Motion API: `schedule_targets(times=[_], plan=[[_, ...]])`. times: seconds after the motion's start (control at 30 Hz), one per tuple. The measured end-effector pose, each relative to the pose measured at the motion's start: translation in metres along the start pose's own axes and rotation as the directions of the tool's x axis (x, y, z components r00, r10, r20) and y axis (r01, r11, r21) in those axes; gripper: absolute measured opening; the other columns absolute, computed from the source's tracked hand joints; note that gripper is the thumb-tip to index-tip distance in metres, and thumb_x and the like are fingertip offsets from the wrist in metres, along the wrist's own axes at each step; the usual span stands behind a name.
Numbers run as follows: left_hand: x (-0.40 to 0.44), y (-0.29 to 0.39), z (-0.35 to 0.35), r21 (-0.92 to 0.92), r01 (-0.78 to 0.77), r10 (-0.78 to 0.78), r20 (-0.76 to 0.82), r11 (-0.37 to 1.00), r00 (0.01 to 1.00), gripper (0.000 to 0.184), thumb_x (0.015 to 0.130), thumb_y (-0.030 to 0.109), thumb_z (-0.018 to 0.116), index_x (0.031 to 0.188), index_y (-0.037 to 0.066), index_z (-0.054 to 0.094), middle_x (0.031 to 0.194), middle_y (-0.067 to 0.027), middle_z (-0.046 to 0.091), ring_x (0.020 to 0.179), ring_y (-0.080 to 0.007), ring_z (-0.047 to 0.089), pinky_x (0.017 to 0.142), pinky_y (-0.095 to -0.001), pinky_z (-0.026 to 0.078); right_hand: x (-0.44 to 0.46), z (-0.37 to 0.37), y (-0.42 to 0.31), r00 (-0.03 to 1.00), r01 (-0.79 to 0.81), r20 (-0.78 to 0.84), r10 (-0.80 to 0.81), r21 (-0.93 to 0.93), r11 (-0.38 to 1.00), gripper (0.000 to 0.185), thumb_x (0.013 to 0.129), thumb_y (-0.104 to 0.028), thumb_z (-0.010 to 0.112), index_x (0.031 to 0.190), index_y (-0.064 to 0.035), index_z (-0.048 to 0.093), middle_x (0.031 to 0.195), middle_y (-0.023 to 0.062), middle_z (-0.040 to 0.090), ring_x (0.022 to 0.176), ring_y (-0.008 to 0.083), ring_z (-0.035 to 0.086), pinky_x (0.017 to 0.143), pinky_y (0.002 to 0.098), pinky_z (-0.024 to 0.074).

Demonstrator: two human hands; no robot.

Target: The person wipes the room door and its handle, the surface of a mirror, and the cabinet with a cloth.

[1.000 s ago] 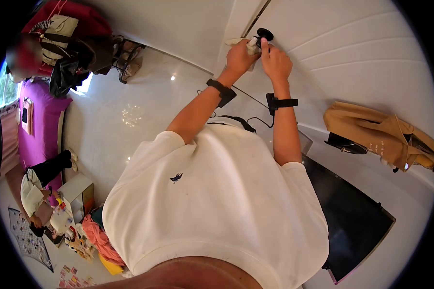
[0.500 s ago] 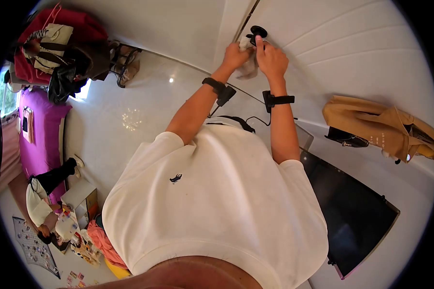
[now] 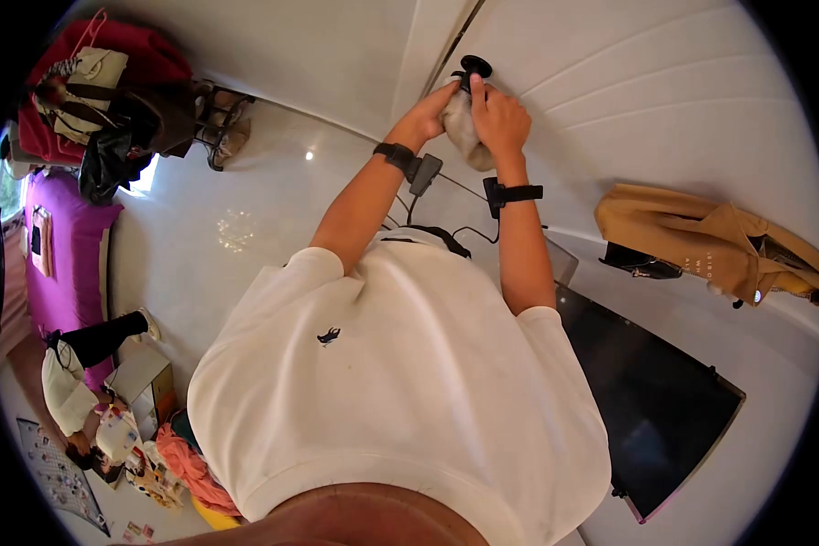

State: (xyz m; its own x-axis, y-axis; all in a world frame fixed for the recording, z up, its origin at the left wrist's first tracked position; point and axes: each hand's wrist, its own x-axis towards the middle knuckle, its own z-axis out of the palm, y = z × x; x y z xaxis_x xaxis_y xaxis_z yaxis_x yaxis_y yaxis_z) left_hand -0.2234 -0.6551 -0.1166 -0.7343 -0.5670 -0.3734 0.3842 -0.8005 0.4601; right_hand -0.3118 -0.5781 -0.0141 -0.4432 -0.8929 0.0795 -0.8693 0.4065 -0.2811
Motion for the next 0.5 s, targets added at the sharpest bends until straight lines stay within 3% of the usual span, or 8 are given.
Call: schedule_targets(times=[0.17, 0.23, 0.37, 0.43, 0.5], plan=[[0.015, -0.002, -0.018, 0.179, 0.033, -0.028, -0.032, 0.983, 0.999, 0.031, 0.103, 0.029, 0.05, 0.119, 0.005, 0.06, 0.115, -0.008, 0.067, 0.103, -0.0207, 0.066, 0.091, -0.0356, 0.056, -0.001, 0.002, 0.003, 0.997, 0.059, -0.054, -0.058, 0.012, 0.998, 0.064, 0.101, -0.059, 0.031, 0.096, -0.0125, 0.074, 0.085, 0.0215, 0.071, 0.084, 0.0457, 0.066, 0.075, 0.0545, 0.0514], [0.016, -0.004, -0.023, 0.133, 0.025, -0.023, -0.012, 0.991, 1.0, 0.03, 0.097, 0.031, 0.062, 0.11, 0.003, 0.064, 0.102, -0.0079, 0.069, 0.095, -0.0201, 0.067, 0.082, -0.0341, 0.055, -0.002, 0.005, 0.004, 0.998, 0.056, -0.04, -0.057, -0.02, 0.998, 0.062, 0.101, -0.057, 0.033, 0.094, -0.0116, 0.074, 0.083, 0.0219, 0.07, 0.082, 0.0451, 0.066, 0.072, 0.0546, 0.051], [-0.004, 0.004, -0.019, 0.262, 0.002, 0.021, -0.088, 0.965, 0.996, 0.033, 0.095, 0.029, 0.065, 0.113, 0.002, 0.064, 0.103, -0.0091, 0.069, 0.095, -0.0217, 0.067, 0.083, -0.0347, 0.055, -0.004, 0.006, 0.006, 0.998, 0.022, -0.065, -0.02, 0.034, 0.999, 0.062, 0.102, -0.056, 0.033, 0.092, -0.0112, 0.074, 0.08, 0.0219, 0.069, 0.08, 0.0444, 0.066, 0.07, 0.0537, 0.0513], [-0.009, 0.013, -0.023, 0.099, -0.064, 0.084, -0.213, 0.993, 0.973, 0.038, 0.092, 0.031, 0.069, 0.116, 0.001, 0.064, 0.105, -0.0108, 0.069, 0.096, -0.023, 0.067, 0.084, -0.0354, 0.054, -0.002, 0.006, 0.008, 0.998, 0.052, -0.04, -0.05, 0.048, 0.998, 0.061, 0.102, -0.055, 0.035, 0.088, -0.0102, 0.073, 0.075, 0.0204, 0.069, 0.075, 0.0434, 0.066, 0.067, 0.0526, 0.0516], [-0.02, 0.017, -0.022, 0.213, -0.052, 0.094, -0.193, 0.976, 0.977, 0.039, 0.091, 0.031, 0.07, 0.117, 0.001, 0.064, 0.106, -0.011, 0.069, 0.096, -0.0227, 0.067, 0.083, -0.0349, 0.054, -0.003, 0.007, 0.01, 0.998, 0.032, -0.058, -0.028, 0.056, 0.998, 0.06, 0.102, -0.055, 0.036, 0.086, -0.0096, 0.072, 0.074, 0.0195, 0.068, 0.072, 0.0429, 0.066, 0.065, 0.0524, 0.0513]])
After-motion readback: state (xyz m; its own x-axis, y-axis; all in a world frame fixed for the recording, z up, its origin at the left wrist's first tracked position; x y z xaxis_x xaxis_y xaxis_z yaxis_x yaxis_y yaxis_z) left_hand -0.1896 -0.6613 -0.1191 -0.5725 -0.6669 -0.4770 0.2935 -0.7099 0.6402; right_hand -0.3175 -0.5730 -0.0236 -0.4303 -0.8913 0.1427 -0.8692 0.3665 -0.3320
